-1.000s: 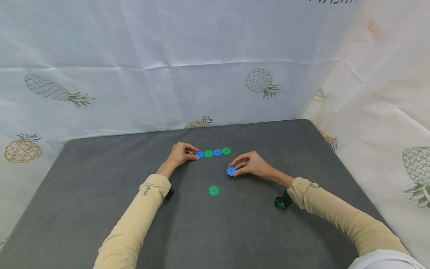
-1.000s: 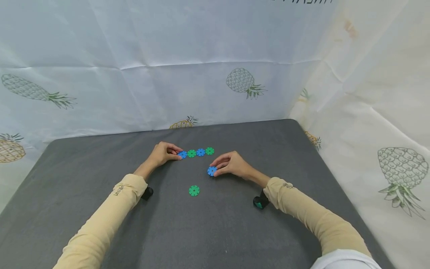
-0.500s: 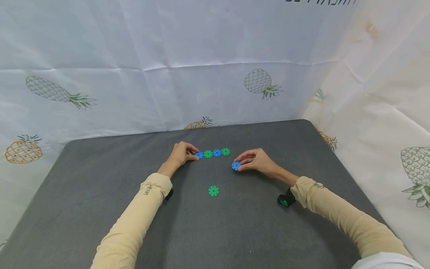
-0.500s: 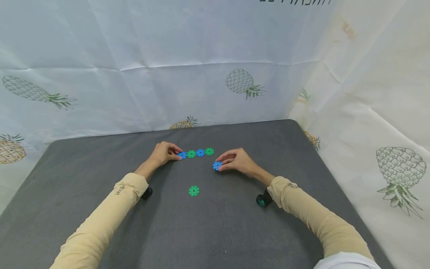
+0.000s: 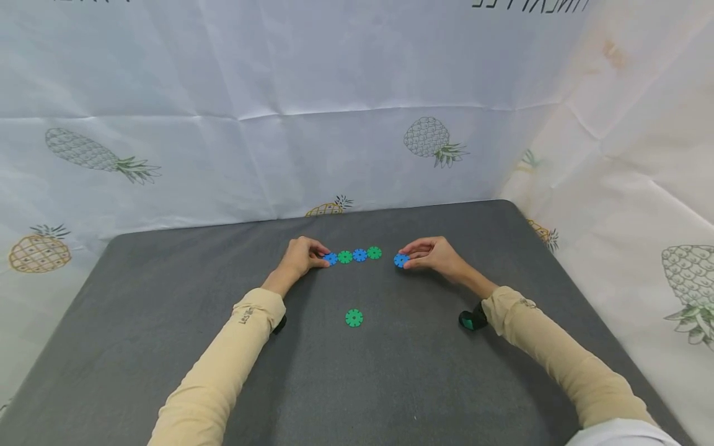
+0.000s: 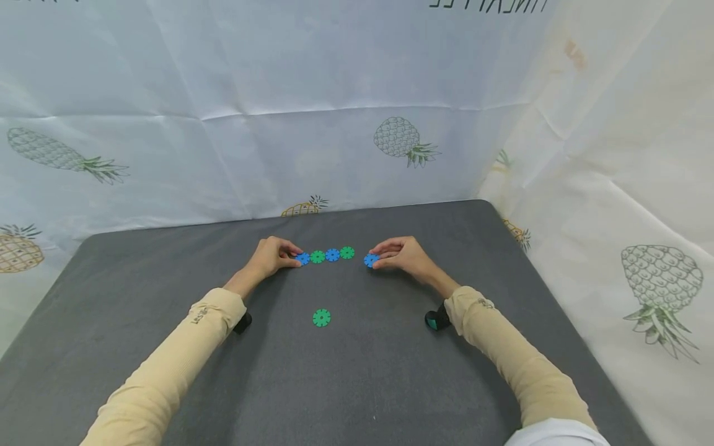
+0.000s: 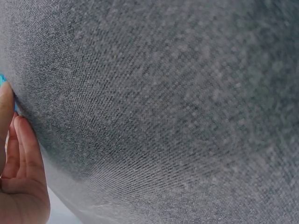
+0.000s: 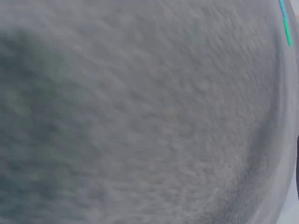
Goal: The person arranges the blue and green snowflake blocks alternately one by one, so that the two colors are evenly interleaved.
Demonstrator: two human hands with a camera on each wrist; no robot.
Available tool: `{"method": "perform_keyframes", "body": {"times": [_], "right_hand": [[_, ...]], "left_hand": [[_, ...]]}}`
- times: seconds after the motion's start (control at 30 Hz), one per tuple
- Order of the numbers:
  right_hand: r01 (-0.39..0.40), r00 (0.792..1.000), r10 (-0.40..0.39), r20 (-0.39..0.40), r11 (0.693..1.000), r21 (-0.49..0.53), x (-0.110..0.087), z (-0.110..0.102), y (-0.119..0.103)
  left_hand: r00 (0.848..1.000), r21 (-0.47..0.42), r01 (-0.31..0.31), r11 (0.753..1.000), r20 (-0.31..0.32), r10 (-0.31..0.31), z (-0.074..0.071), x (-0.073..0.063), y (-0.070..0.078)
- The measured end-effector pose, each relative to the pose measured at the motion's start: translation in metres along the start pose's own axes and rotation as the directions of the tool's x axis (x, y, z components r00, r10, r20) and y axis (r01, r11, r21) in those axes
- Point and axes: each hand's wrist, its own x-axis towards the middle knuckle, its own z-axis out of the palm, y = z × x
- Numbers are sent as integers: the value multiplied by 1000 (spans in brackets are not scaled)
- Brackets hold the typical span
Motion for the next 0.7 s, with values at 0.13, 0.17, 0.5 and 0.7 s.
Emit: {"method": "perform_keyframes", "body": {"times": [0.13, 0.17, 0.5, 0.7], "right_hand": [[9, 1000, -9, -15, 1000, 7, 4, -8, 1], [8, 1000, -8, -15, 1000, 11, 5, -10, 1], [-28, 999, 29, -21, 996, 83, 14, -18, 1], [-48, 999, 50, -23, 996, 78, 16, -21, 5]], "left_hand": [[1000, -15, -18, 1000, -8, 18, 0, -1, -1], [1000, -17, -21, 1000, -11, 20, 0, -1, -1], [1000, -27, -2, 1000, -10, 2, -2, -2, -2], [1000, -39, -3, 999, -10, 2, -2, -3, -1]]}}
